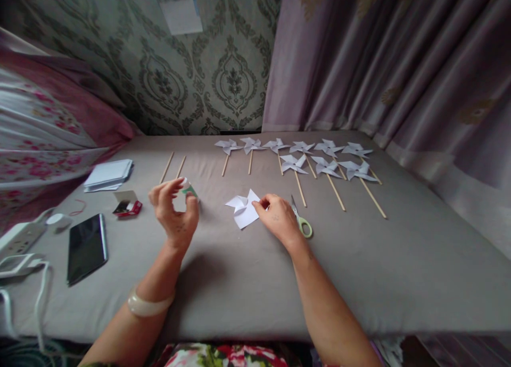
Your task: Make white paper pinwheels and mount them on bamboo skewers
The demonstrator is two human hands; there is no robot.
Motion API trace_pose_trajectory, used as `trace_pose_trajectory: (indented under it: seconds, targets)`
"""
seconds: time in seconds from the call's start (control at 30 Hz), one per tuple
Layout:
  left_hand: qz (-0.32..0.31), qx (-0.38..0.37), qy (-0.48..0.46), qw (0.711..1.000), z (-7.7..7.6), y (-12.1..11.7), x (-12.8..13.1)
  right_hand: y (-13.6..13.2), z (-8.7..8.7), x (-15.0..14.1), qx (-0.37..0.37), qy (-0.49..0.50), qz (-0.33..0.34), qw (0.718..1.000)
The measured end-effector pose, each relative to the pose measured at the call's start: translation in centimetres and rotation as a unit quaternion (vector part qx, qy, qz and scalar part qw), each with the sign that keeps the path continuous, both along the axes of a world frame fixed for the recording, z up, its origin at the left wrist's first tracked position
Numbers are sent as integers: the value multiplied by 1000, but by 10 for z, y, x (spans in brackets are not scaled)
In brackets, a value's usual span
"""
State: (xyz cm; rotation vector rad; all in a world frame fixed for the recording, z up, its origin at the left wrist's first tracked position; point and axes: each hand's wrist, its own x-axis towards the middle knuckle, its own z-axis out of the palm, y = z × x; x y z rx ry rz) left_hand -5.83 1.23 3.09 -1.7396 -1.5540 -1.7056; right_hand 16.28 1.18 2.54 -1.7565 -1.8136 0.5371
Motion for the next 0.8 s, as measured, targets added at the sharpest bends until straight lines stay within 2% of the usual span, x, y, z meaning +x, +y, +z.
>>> trace_pose_trajectory:
  seconds: [0.1,0.17,0.23,0.27,0.33,0.43,0.5,0.6,0.8]
  targets:
    - [63,-57,-85,993,2,5,-13,4,-4,1,12,16,-16,1000]
    - [97,-69,-123,985,0,8,-17,4,-7,-1,27,-1,14,1000]
    - [96,-45,-108,989,-1,8,-15,3,-10,-5,34,-31,58,997]
    - [68,-37,-73,994,-2,6,-10,1,-11,-8,32,-47,75,996]
    - [-52,-64,40,996,-7,3,2,-1,-13,-12,20,-77,98,992]
    - [-206,-161,177,949,-19,1,22,-4,-15,-17,7,-112,108,988]
    - [-234,-207,216,925,-28,2,30,-5,-16,-19,0,-128,110,986]
    - [-235,-254,260,901,-37,3,31,-6,-17,-20,-4,-148,114,982]
    - [-231,-298,297,877,-35,2,27,-8,-16,-21,-6,-190,119,975]
